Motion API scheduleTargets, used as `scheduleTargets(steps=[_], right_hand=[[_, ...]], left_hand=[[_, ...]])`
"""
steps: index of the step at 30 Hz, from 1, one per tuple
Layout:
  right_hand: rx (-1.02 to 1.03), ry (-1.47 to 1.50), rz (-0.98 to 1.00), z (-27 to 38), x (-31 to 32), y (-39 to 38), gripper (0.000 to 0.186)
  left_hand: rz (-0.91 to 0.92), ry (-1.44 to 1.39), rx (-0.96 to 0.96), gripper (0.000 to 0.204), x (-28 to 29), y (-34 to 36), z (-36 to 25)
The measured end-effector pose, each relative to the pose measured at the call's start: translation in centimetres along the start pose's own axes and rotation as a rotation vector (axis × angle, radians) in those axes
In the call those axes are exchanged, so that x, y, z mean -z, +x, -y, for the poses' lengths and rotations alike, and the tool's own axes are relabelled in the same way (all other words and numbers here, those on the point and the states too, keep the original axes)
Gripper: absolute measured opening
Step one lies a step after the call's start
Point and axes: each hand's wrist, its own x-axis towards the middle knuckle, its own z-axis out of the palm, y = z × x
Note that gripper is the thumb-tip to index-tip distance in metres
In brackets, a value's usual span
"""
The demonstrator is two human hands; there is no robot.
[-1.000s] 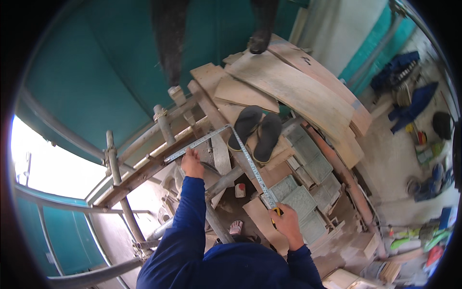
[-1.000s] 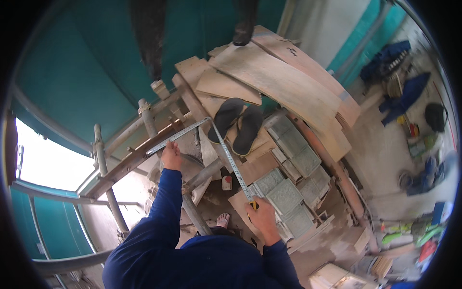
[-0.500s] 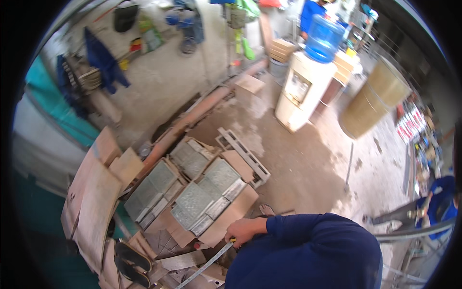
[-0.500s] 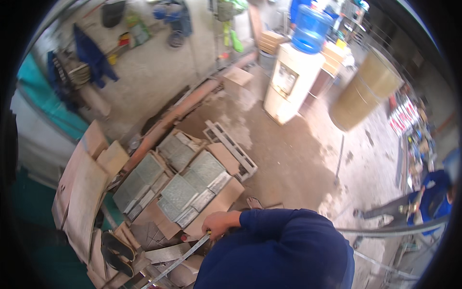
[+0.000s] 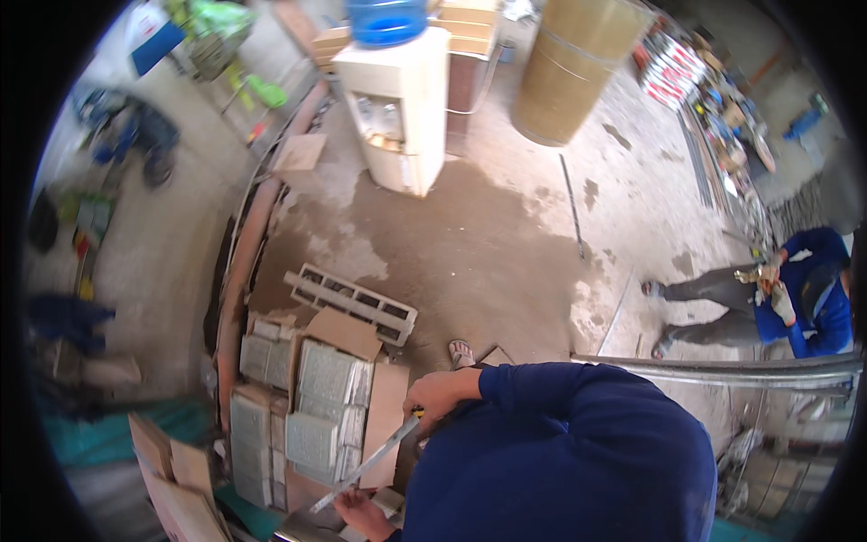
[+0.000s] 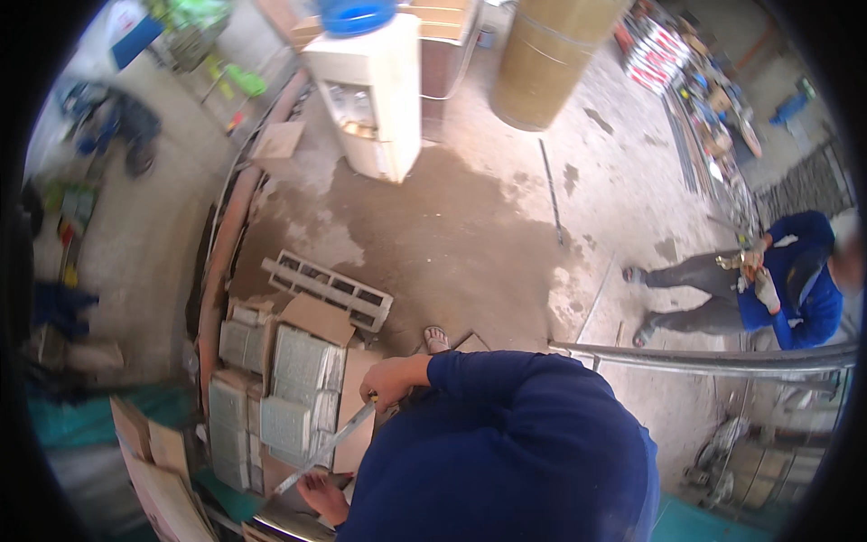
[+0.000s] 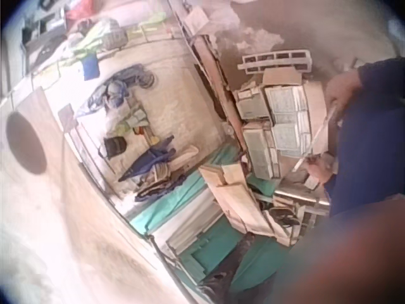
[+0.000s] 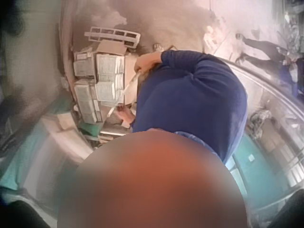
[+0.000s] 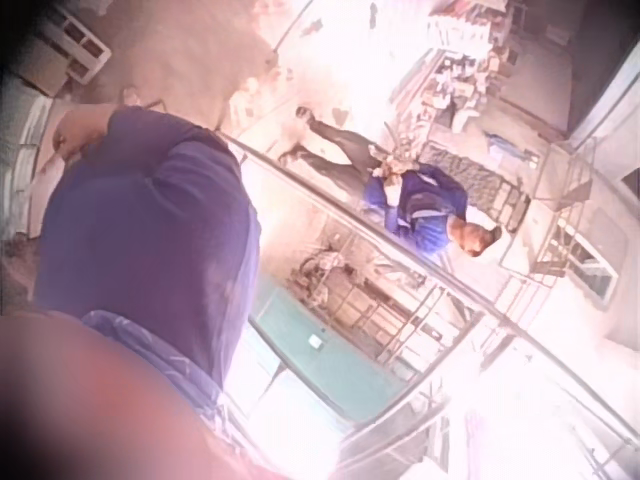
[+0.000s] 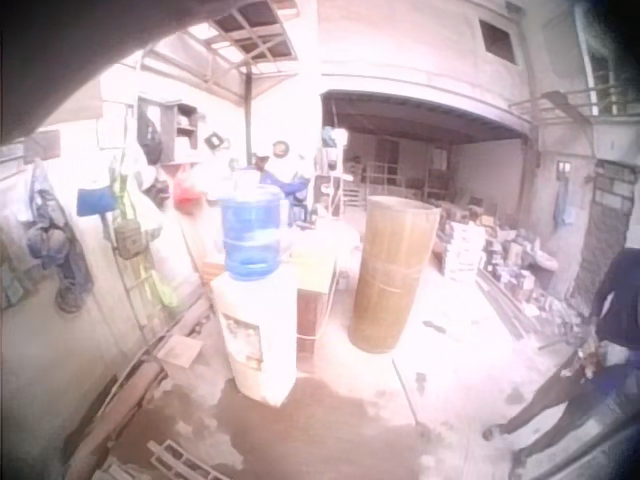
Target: The person measures metal rods with a tape measure, marks them, and cuts them using a chop saw. The person also measures a wooden frame structure before returning to cut additional rods.
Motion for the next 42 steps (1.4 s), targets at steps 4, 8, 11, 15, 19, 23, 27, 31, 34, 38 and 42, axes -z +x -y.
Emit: scheduleTargets(steps=[4, 8, 11, 15, 19, 23, 27, 31, 34, 38, 42], right_hand=[[-0.130, 0.173, -0.170, -4.3, 5.1, -6.7, 0.049], [-0.209, 0.336, -0.592, -6.9, 8.2, -15.2, 0.050], [-0.344, 0.497, -0.863, -8.8, 8.7, -21.5, 0.045], [-0.422, 0.768, -1.218, -10.4, 8.2, -26.6, 0.037], [-0.387, 1.036, -1.595, -12.7, 8.8, -29.6, 0.023], [-0.347, 1.132, -1.851, -17.6, 12.2, -31.5, 0.012], [-0.355, 1.105, -1.952, -24.6, 19.7, -32.8, 0.013], [-0.421, 0.955, -1.928, -30.9, 28.9, -38.7, 0.010], [-0.558, 0.782, -2.087, -34.0, 33.5, -44.2, 0.011], [-0.436, 1.183, -2.416, -37.2, 34.9, -51.3, 0.012], [-0.414, 1.150, -2.704, -41.3, 33.0, -59.1, 0.009]], left_hand=[[0.535, 0.228, -0.009, 0.007, -19.5, -1.8, 1.5], [1.064, 0.352, 0.120, 0.006, -35.8, -7.4, 5.4], [1.296, 0.605, 0.177, 0.007, -45.0, -11.2, 6.6], [1.741, 0.636, 0.176, 0.018, -53.0, -17.9, 10.8], [2.030, 0.863, 0.584, 0.039, -57.9, -23.8, 16.8], [1.997, 0.877, 0.904, 0.048, -63.9, -27.2, 21.8], [2.019, 0.877, 0.823, 0.051, -73.5, -29.0, 24.6], [2.201, 0.963, 0.391, 0.053, -85.9, -32.8, 27.1], [2.277, 1.052, 0.205, 0.053, -93.1, -37.6, 30.4], [2.445, 1.552, -0.051, 0.048, -101.1, -43.5, 34.7], [2.569, 1.872, -0.317, 0.053, -107.5, -48.6, 40.4]])
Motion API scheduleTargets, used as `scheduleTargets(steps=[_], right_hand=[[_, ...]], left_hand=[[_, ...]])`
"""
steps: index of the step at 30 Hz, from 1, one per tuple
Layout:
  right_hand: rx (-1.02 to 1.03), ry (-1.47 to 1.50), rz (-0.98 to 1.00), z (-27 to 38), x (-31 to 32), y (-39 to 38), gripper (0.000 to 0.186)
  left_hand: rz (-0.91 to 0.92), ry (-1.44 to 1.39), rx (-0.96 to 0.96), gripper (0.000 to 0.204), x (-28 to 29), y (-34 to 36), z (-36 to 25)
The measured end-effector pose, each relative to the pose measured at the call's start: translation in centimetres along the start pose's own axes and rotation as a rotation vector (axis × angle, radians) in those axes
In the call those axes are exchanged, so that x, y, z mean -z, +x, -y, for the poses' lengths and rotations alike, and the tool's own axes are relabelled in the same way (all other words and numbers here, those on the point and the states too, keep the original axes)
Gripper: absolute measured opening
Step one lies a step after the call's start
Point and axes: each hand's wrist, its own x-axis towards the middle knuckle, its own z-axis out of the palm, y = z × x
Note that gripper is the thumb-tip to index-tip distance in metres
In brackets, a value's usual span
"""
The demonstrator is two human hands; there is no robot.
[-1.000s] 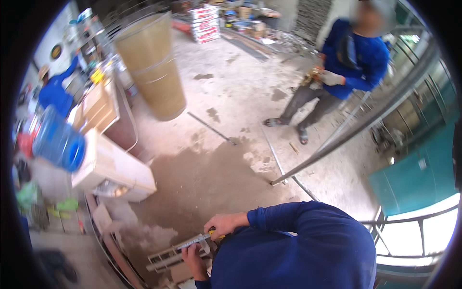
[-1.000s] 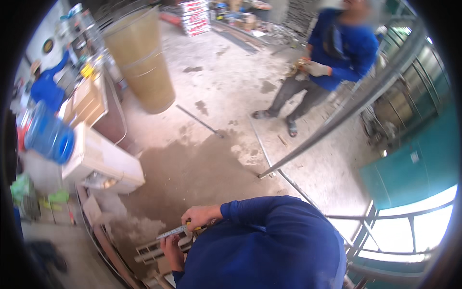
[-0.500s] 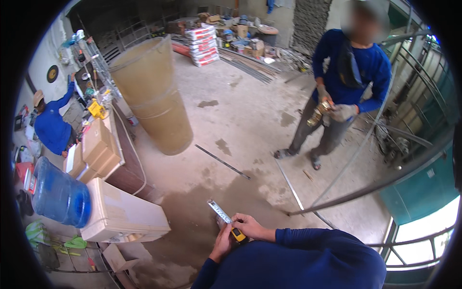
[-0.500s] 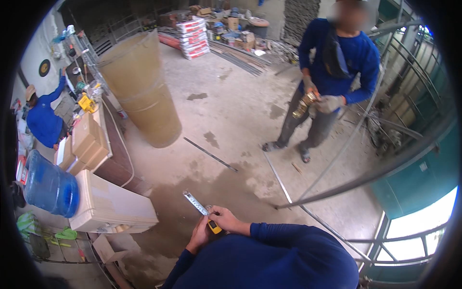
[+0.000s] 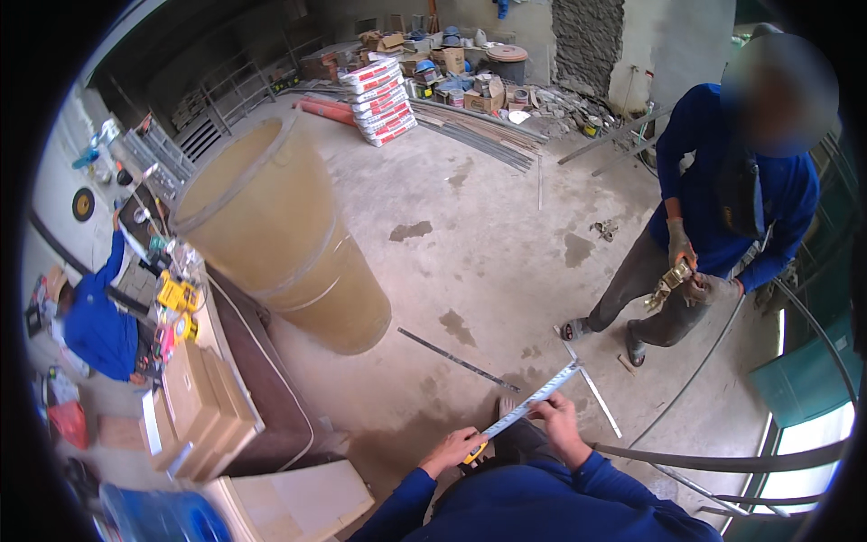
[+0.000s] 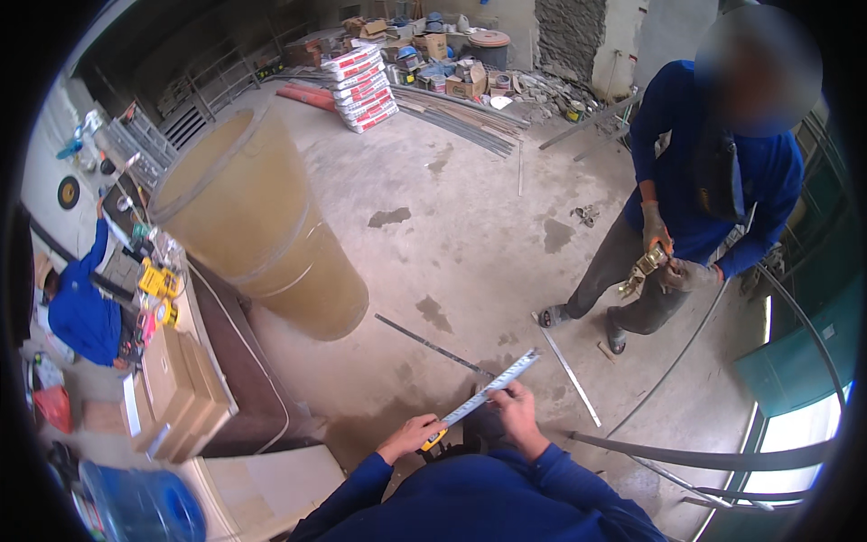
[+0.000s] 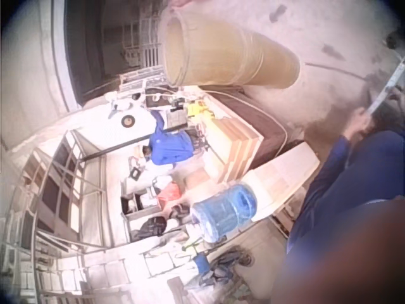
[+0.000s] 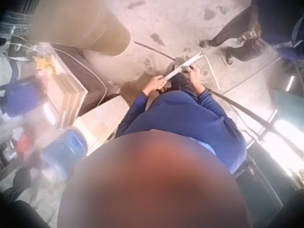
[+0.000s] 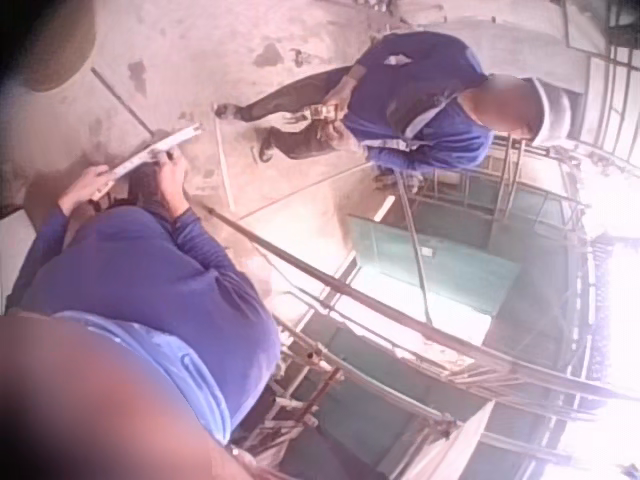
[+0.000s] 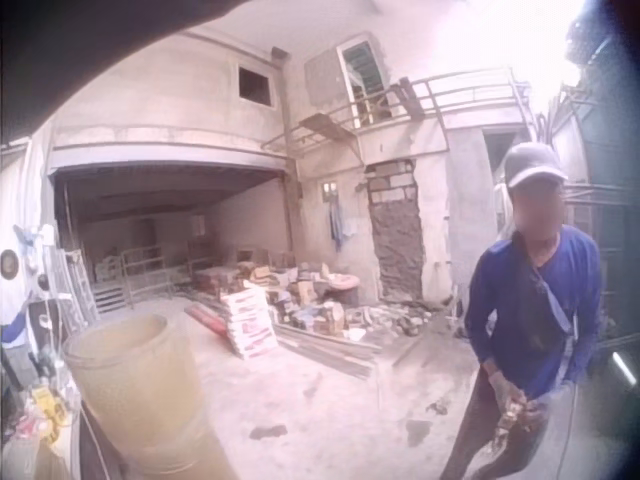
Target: The person measures metal rods with a tape measure, marks them, and cuts them using a chop saw. The person also measures a wooden frame structure before returning to cut additional rods.
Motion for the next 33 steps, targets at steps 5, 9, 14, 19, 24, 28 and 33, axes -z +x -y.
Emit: scheduleTargets(steps=[5, 9, 14, 19, 24, 28, 33], right_hand=[[-0.047, 0.016, -0.034, 3.5, 1.9, 12.2, 0.010], [0.084, -0.405, 0.248, 10.1, -1.0, 26.3, 0.020], [0.483, -0.830, 0.687, 21.3, -7.8, 43.1, 0.031], [0.417, -0.733, 0.764, 28.8, -12.7, 56.4, 0.031], [0.058, -0.643, 0.514, 23.7, -10.5, 75.6, 0.029], [0.074, -1.511, 0.211, 13.9, 0.6, 86.4, 0.039], [-0.356, -1.737, 0.630, 8.7, 12.9, 84.3, 0.027]], left_hand=[[0.071, 0.152, 0.094, 0.055, 8.4, 11.6, -3.8], [-0.037, 0.120, 0.050, 0.055, 16.0, 18.8, -7.0], [-0.265, -0.177, 0.022, 0.038, 24.2, 26.1, -7.9], [-0.606, -0.331, -0.076, 0.027, 30.3, 32.4, -7.7], [-0.652, -0.592, 0.120, 0.025, 37.0, 39.9, -8.6], [-0.729, -0.459, 0.053, 0.024, 47.1, 50.3, -10.3], [-0.827, -0.052, -0.099, 0.028, 65.9, 63.5, -22.9]])
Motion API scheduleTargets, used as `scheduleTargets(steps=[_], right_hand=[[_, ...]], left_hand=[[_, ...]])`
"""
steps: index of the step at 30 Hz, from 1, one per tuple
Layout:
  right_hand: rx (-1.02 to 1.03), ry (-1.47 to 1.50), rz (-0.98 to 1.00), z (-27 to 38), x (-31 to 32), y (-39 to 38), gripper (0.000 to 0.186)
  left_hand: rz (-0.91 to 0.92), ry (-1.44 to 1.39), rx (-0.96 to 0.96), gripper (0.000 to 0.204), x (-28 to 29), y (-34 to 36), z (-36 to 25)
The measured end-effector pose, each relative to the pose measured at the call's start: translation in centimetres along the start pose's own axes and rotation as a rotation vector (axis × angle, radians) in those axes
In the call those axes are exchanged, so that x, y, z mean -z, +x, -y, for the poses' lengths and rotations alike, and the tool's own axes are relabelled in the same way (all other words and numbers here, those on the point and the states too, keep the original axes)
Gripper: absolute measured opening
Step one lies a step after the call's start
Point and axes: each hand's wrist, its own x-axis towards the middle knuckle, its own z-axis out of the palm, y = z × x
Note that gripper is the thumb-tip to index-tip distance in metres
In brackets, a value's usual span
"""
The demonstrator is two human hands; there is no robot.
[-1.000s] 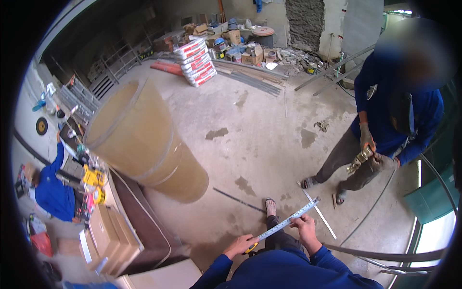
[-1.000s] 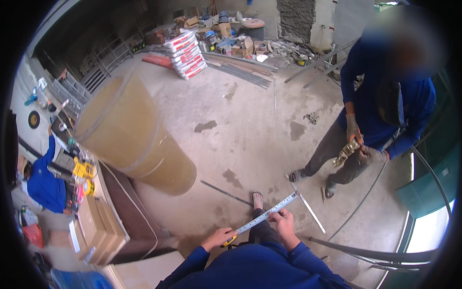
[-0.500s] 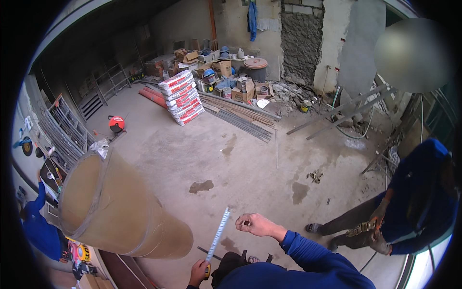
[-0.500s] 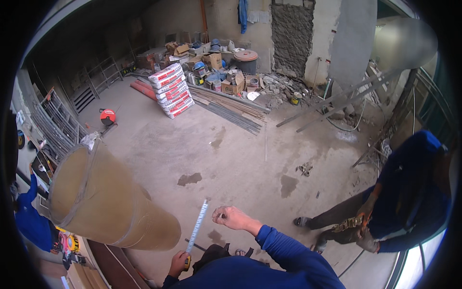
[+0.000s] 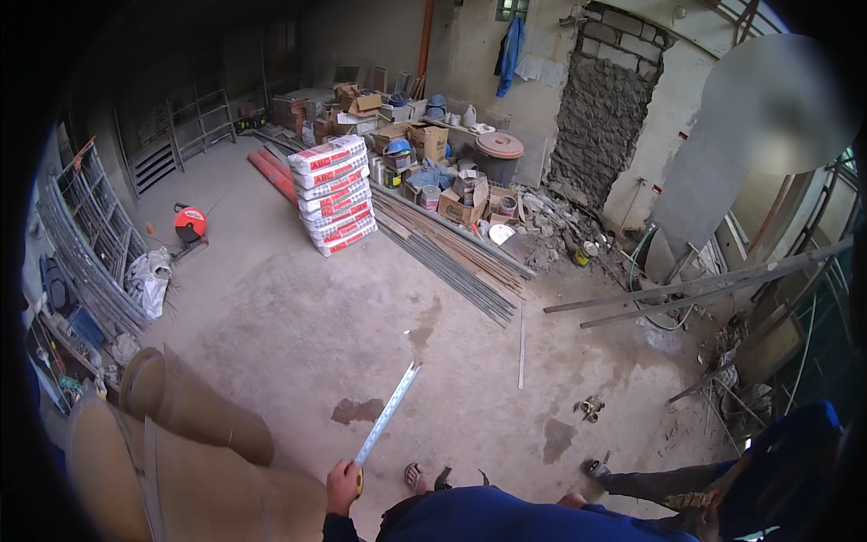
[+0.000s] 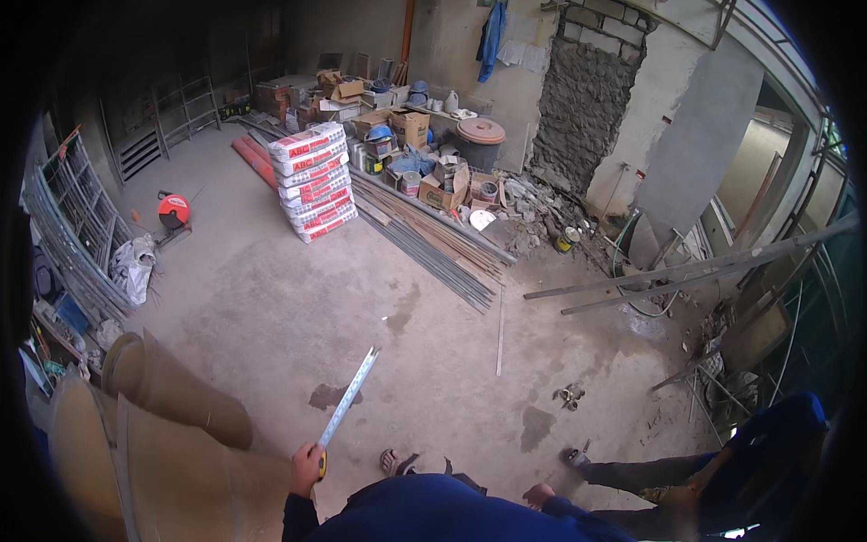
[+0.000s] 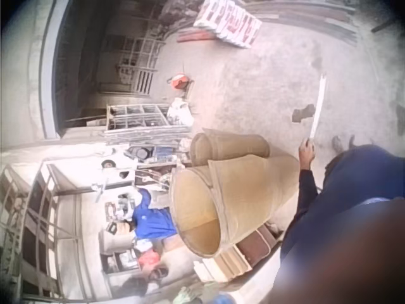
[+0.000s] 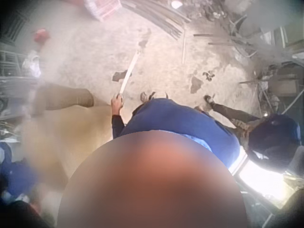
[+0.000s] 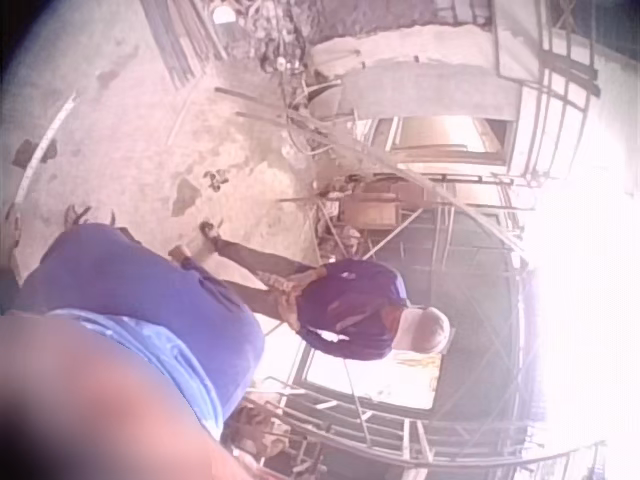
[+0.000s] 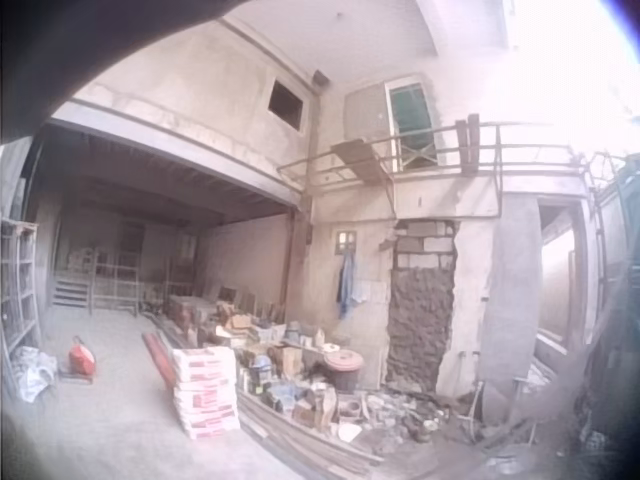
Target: The person measures metal rods with a tape measure, marks them, and cuts them using a chop saw. The person also measures a wooden frame structure before returning to cut additional rods.
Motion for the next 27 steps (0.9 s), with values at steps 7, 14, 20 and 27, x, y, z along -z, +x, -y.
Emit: scheduleTargets(steps=[7, 14, 20, 27], right_hand=[[-0.321, 0.605, -0.076, 5.0, 12.1, 10.4, 0.026], [-0.371, 1.152, -0.065, 12.6, 31.5, 33.3, 0.030], [-0.146, 1.171, 0.063, 12.1, 53.6, 54.1, 0.029], [0.164, 0.637, -0.550, 30.4, 100.2, 75.4, 0.026]], left_hand=[[0.202, 0.140, -0.129, 0.035, 7.1, 26.3, -14.7], [0.349, 0.626, -0.113, 0.030, 6.1, 42.8, 4.6], [0.743, 0.717, 0.527, 0.035, 4.9, 33.8, 11.7], [0.284, 0.275, 0.761, 0.045, -2.0, 32.8, 9.2]])
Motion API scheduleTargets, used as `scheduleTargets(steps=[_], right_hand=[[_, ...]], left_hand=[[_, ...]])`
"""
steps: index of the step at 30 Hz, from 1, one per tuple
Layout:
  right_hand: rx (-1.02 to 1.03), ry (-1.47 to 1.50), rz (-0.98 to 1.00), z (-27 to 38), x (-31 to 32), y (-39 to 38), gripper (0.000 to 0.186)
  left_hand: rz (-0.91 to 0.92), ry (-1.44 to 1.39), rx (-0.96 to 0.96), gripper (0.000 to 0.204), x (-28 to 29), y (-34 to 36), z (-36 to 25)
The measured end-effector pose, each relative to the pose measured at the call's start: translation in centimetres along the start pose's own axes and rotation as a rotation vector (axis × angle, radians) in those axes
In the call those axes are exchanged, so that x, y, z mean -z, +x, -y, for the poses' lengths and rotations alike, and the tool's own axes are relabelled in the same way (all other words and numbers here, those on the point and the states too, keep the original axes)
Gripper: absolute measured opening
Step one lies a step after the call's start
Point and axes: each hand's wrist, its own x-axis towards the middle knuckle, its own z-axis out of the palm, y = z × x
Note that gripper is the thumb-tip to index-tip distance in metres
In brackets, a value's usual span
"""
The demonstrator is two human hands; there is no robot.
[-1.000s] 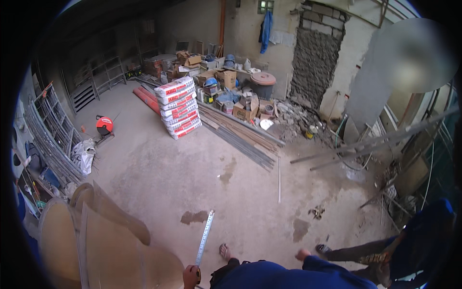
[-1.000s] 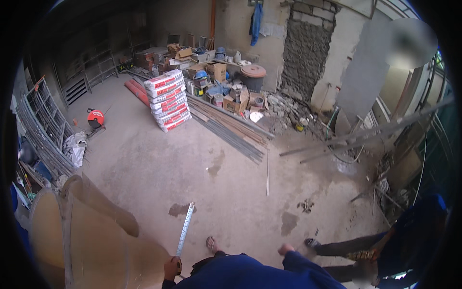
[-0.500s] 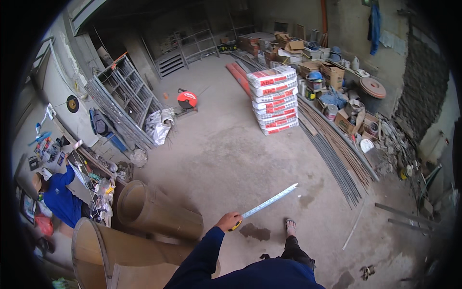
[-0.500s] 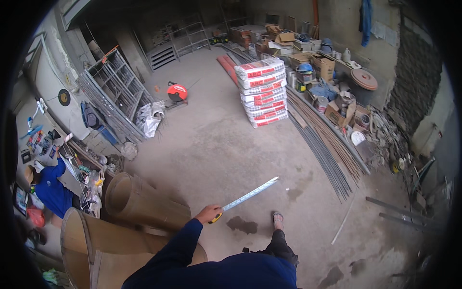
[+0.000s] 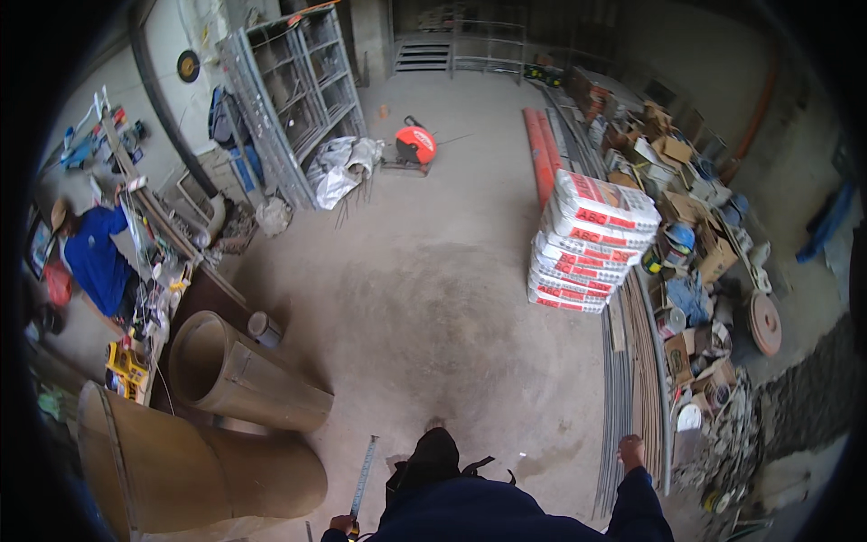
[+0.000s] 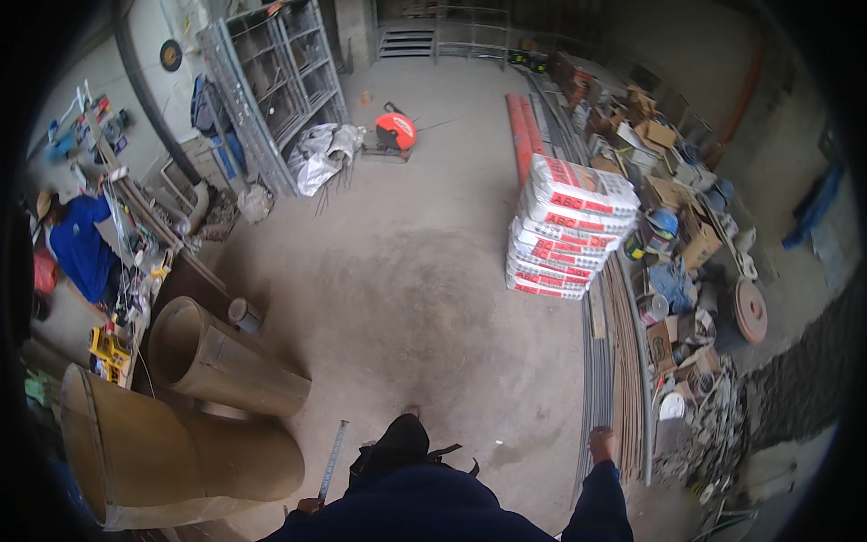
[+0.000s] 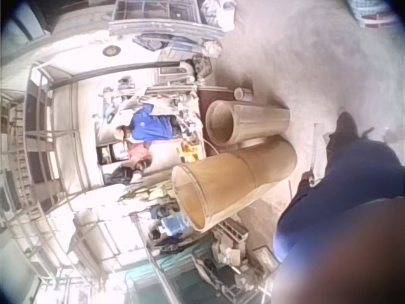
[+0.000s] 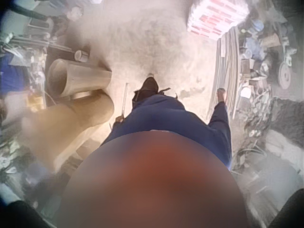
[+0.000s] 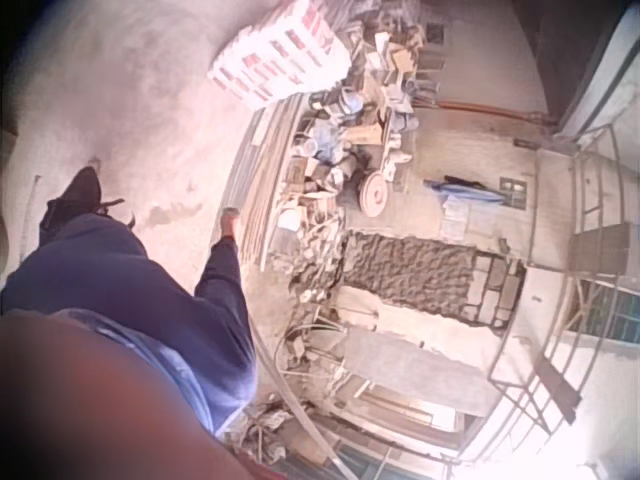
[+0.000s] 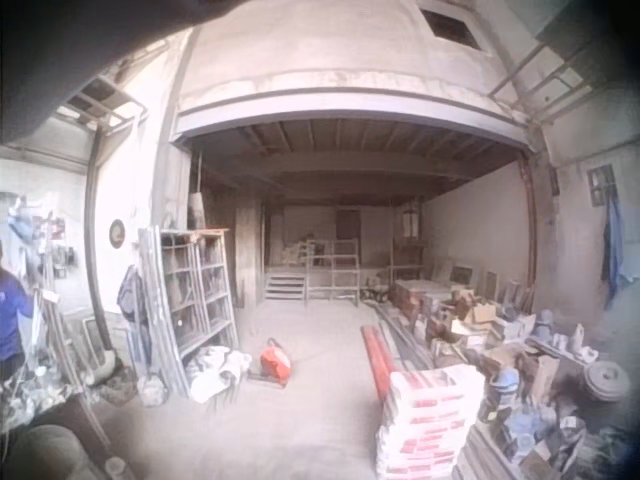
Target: The person measures metal rods with a tape measure, marks them, and cuts them using a chop saw. The person also measures a wooden frame structure before returning to cut additional rods.
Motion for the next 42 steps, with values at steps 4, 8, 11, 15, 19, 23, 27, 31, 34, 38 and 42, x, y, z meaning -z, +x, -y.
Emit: scheduleTargets(steps=[4, 8, 11, 15, 19, 23, 27, 31, 34, 38, 42], right_hand=[[0.086, 0.215, 0.048, 22.2, -5.8, 8.4, 0.023], [0.073, 0.153, 0.187, 34.5, -16.9, 9.7, 0.026], [0.084, 0.122, 0.462, 38.0, -21.5, 9.7, 0.026], [0.128, 0.079, 0.387, 43.5, -24.0, 13.0, 0.029], [0.222, 0.290, 0.249, 50.2, -24.6, 19.0, 0.023], [0.328, 0.484, 0.143, 59.8, -25.2, 26.2, 0.017], [0.491, 0.541, 0.172, 75.9, -25.4, 37.6, 0.018], [0.728, 0.511, 0.175, 95.0, -25.1, 48.1, 0.016], [0.800, 0.594, 0.232, 107.1, -26.2, 54.5, 0.014], [0.844, 0.521, 0.435, 115.5, -32.5, 64.8, 0.016], [0.614, 0.054, 0.541, 114.3, -42.6, 79.5, 0.015]], left_hand=[[0.113, -0.042, 0.208, 0.041, -0.5, 7.6, -6.1], [0.162, -0.090, 0.280, 0.039, 8.6, 17.1, -10.2], [-0.137, -0.059, 0.115, 0.022, 22.4, 28.4, -11.9], [-0.289, -0.049, 0.040, 0.026, 47.1, 43.7, -17.4], [-0.598, -0.283, -0.168, 0.025, 68.7, 53.5, -25.9], [-0.770, -0.117, -0.347, 0.021, 80.1, 62.0, -31.8], [-0.605, 0.160, -0.199, 0.021, 82.3, 68.3, -34.3], [-0.242, 0.174, -0.049, 0.025, 80.6, 70.7, -35.6], [-0.117, 0.046, 0.102, 0.024, 78.8, 71.4, -37.3], [-0.055, -0.127, 0.245, 0.030, 78.2, 74.6, -40.9], [0.033, -0.181, 0.330, 0.032, 82.2, 82.4, -44.3]])
